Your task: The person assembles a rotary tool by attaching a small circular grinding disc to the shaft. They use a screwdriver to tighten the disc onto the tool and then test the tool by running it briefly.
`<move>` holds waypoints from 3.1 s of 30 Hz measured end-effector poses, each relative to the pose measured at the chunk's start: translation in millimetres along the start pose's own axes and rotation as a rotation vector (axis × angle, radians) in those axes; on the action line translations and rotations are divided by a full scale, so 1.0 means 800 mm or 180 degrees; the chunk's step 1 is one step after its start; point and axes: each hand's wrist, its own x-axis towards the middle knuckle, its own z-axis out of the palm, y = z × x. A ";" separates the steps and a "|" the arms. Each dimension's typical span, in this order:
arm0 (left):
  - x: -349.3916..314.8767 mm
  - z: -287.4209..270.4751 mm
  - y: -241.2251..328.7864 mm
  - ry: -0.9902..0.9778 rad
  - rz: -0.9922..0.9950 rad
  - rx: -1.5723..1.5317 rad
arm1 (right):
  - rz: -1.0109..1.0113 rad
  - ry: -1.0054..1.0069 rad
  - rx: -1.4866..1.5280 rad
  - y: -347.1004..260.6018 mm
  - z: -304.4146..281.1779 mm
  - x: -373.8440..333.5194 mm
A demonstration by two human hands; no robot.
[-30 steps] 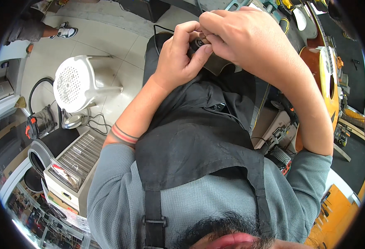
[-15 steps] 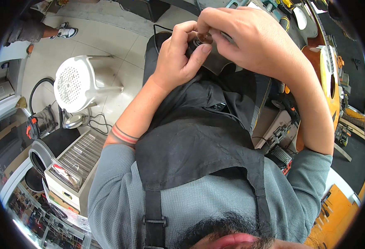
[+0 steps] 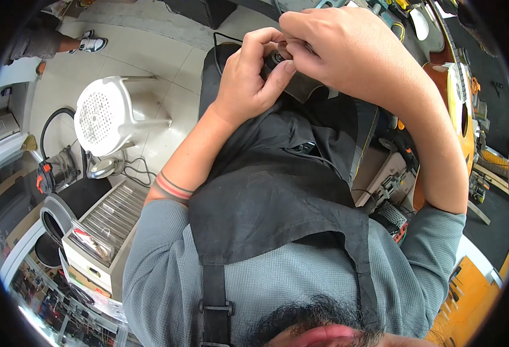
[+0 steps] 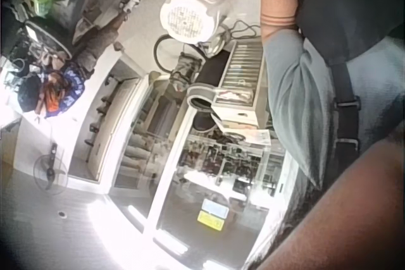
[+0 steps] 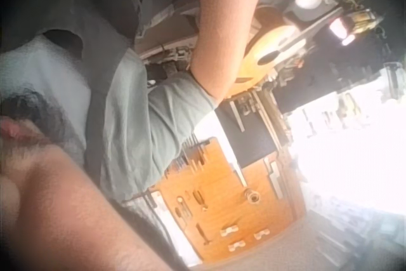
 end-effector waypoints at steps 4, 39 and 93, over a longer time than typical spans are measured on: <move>0.000 -0.002 -0.002 0.0023 0.0030 0.0074 | -0.0123 -0.0040 0.0033 -0.001 -0.006 0.002; 0.004 -0.004 0.002 -0.0095 -0.0173 0.0175 | 0.0045 0.0151 0.0101 -0.002 0.003 -0.006; -0.023 0.068 0.034 -0.2735 -0.4717 -0.1811 | 0.1343 0.0202 0.5531 0.032 0.295 -0.188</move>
